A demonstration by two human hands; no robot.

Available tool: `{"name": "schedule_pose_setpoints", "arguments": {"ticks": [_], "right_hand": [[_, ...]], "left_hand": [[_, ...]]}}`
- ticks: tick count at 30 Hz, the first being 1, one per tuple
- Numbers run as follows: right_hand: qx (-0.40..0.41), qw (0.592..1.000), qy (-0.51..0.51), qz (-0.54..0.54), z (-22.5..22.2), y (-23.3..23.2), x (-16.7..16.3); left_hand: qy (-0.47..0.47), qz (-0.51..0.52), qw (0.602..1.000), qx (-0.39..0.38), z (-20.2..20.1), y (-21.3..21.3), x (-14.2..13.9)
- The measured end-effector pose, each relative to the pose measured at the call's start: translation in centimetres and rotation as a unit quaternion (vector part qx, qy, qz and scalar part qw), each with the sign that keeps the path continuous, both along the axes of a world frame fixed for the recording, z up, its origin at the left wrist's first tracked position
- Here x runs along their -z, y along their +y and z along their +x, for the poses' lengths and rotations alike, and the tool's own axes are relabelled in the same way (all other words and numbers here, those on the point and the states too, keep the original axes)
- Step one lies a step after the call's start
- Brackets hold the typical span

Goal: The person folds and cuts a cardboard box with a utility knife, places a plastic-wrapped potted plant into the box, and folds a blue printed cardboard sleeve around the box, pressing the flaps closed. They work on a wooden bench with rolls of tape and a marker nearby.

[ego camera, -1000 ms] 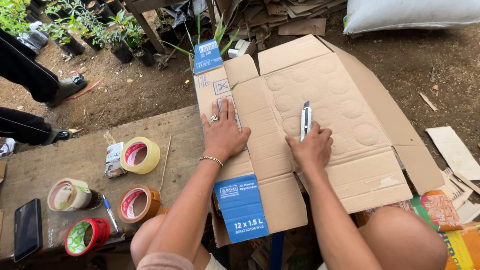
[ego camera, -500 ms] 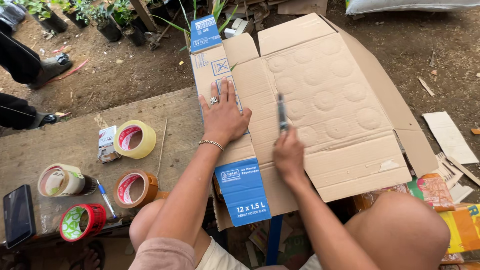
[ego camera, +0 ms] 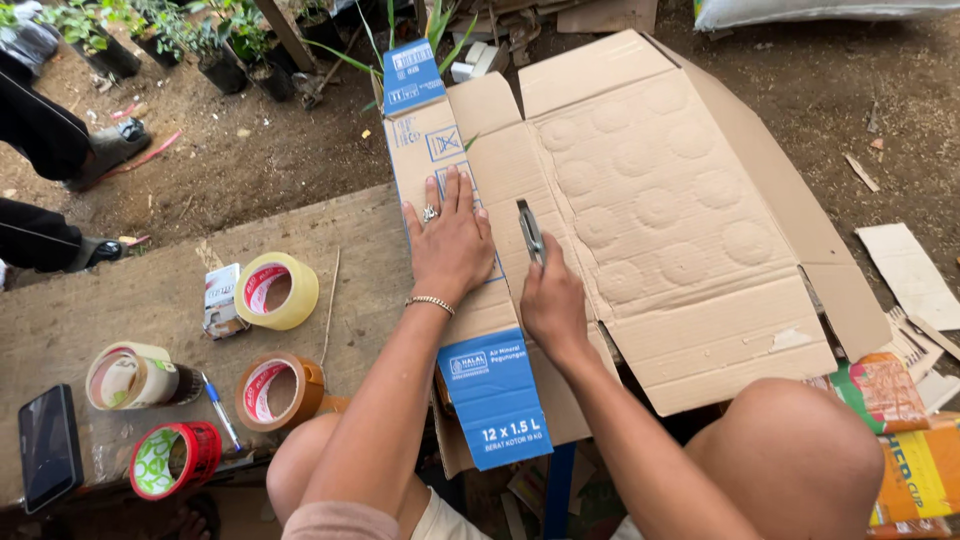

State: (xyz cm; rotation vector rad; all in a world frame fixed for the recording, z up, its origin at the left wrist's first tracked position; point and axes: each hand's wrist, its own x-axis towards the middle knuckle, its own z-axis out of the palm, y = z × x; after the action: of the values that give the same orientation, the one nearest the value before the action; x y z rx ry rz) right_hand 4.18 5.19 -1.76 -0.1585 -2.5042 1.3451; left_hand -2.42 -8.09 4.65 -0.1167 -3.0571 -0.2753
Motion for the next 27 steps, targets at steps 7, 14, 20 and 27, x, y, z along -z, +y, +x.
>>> {"name": "schedule_pose_setpoints", "arguments": {"ticks": [7, 14, 20, 27], "right_hand": [[-0.050, 0.997, -0.046, 0.030, -11.8, 1.1, -1.6], [-0.115, 0.989, -0.055, 0.081, -17.9, -0.8, -2.0], [-0.107, 0.987, -0.058, 0.103, -22.2, -2.9, -1.3], [-0.124, 0.988, 0.030, 0.084, -29.7, -2.6, -1.7]], "left_hand": [[0.008, -0.018, 1.000, 0.003, 0.0, 0.2, -0.4], [0.023, -0.026, 0.999, 0.007, -0.1, 0.1, -0.1], [0.048, -0.022, 0.999, 0.012, -0.3, 0.0, 0.2], [0.057, -0.030, 0.998, 0.022, -0.4, -0.1, 0.3]]}}
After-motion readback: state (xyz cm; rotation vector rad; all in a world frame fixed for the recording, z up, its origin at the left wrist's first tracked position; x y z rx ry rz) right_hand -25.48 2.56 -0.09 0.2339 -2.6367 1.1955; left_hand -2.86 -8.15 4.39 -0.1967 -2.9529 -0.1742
